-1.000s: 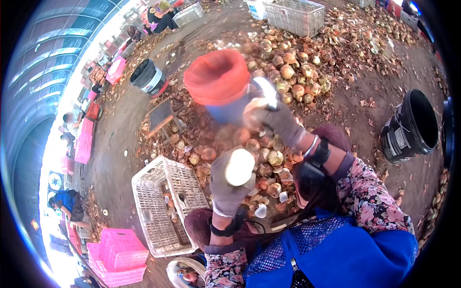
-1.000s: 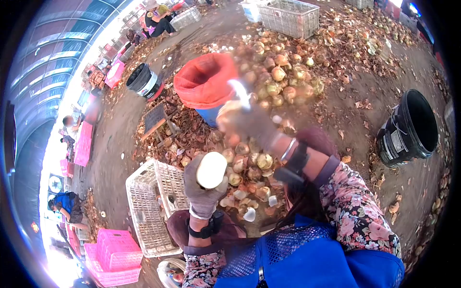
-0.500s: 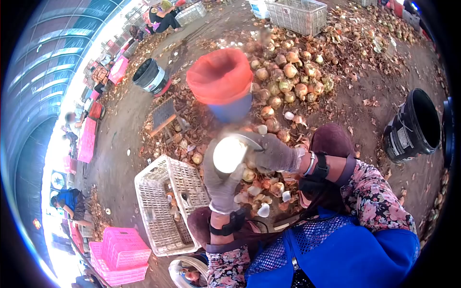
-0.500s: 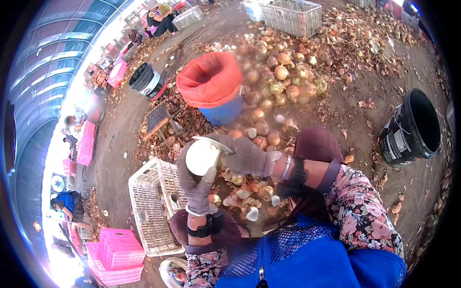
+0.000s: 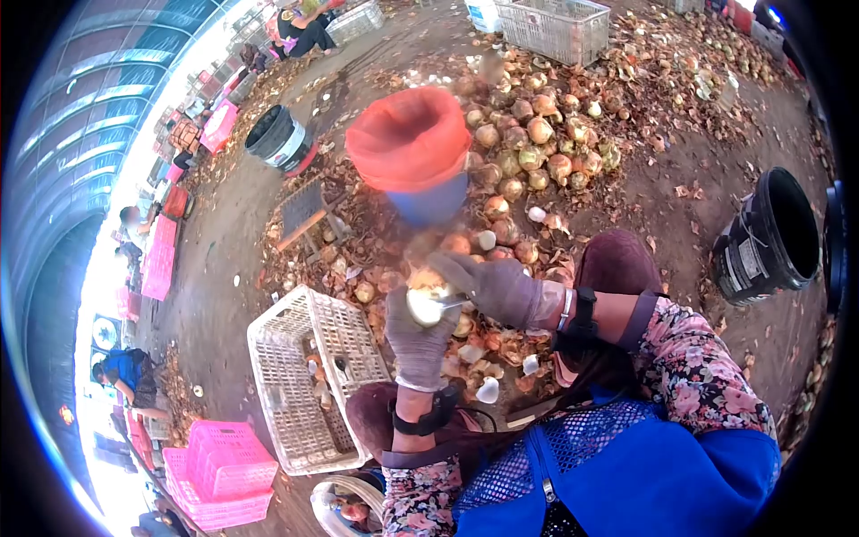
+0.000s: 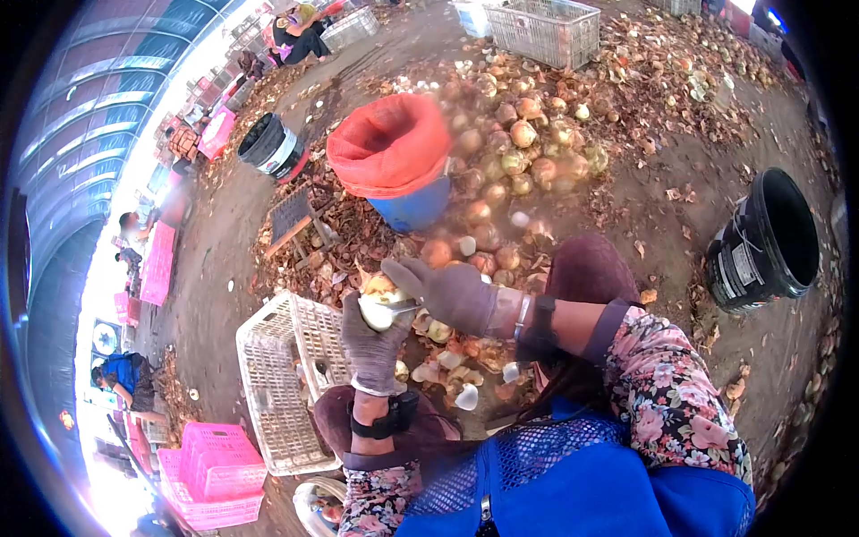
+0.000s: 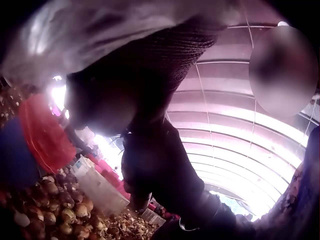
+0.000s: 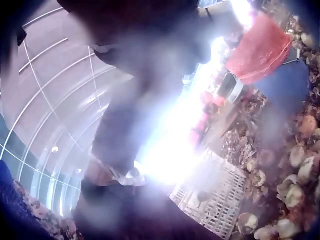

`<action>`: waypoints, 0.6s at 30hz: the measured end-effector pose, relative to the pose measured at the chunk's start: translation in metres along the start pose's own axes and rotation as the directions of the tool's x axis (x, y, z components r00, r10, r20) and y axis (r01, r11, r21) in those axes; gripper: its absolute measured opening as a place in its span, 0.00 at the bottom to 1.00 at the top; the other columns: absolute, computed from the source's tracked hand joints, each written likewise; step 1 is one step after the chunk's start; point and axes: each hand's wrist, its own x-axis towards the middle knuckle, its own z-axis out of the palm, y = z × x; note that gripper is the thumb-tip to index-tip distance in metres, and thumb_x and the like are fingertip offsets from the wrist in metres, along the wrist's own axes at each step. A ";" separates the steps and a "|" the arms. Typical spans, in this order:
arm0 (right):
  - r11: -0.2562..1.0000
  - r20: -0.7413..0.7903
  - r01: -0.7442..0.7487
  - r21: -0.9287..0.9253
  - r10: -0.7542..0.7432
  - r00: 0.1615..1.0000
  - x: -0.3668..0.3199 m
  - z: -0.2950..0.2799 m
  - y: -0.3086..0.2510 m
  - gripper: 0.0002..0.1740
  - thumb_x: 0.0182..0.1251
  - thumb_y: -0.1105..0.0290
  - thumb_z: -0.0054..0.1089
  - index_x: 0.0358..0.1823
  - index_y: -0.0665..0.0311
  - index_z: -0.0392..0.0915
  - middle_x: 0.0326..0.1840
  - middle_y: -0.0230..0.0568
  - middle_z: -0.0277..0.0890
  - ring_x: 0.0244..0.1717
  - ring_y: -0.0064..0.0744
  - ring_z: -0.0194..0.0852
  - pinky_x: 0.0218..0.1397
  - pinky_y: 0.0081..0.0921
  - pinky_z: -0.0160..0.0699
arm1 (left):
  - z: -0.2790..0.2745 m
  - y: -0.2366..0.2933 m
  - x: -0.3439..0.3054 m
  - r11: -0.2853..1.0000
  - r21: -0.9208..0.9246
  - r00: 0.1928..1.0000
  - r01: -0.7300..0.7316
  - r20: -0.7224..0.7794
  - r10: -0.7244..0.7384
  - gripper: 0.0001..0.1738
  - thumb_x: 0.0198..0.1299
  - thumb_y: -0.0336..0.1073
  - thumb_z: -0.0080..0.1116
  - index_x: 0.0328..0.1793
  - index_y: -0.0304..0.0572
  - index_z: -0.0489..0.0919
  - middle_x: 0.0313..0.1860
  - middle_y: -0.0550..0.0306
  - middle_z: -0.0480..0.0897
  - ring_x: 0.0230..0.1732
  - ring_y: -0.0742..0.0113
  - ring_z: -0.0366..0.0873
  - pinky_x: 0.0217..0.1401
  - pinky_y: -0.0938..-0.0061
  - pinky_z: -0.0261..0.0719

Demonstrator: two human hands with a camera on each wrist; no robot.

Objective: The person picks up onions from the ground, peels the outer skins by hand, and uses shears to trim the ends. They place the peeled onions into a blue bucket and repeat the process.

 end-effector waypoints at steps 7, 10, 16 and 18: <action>0.976 0.166 -0.191 0.109 0.171 0.971 0.013 -0.008 -0.003 0.36 0.63 0.65 0.59 0.73 0.56 0.60 0.49 0.45 0.80 0.28 0.46 0.83 0.22 0.39 0.77 | 0.006 0.015 0.003 0.959 0.243 0.986 -0.146 -0.039 0.160 0.28 0.46 0.42 0.78 0.50 0.40 0.76 0.44 0.48 0.78 0.46 0.50 0.79 0.47 0.61 0.81; 0.934 0.285 -0.320 0.155 0.268 0.920 0.021 0.000 0.011 0.30 0.62 0.69 0.58 0.68 0.56 0.67 0.35 0.44 0.83 0.30 0.42 0.85 0.29 0.38 0.81 | 0.005 0.014 0.003 0.934 0.290 0.973 -0.207 -0.035 0.226 0.29 0.47 0.40 0.77 0.53 0.39 0.76 0.47 0.45 0.77 0.49 0.46 0.77 0.52 0.60 0.79; 0.868 0.032 -0.160 0.470 0.165 0.986 0.021 -0.008 0.039 0.08 0.65 0.73 0.57 0.43 0.65 0.81 0.33 0.39 0.83 0.34 0.29 0.85 0.41 0.25 0.86 | -0.001 0.008 0.002 0.945 0.180 0.959 -0.272 -0.026 0.281 0.35 0.47 0.38 0.76 0.62 0.39 0.73 0.52 0.49 0.77 0.53 0.53 0.76 0.60 0.63 0.76; 0.833 -0.139 0.006 0.553 0.085 0.987 0.021 -0.016 0.039 0.07 0.64 0.71 0.60 0.41 0.65 0.80 0.34 0.38 0.83 0.34 0.28 0.84 0.37 0.27 0.83 | -0.007 0.013 0.003 0.978 -0.086 0.981 -0.191 -0.041 0.188 0.37 0.48 0.38 0.77 0.63 0.39 0.71 0.55 0.51 0.77 0.55 0.58 0.76 0.62 0.65 0.75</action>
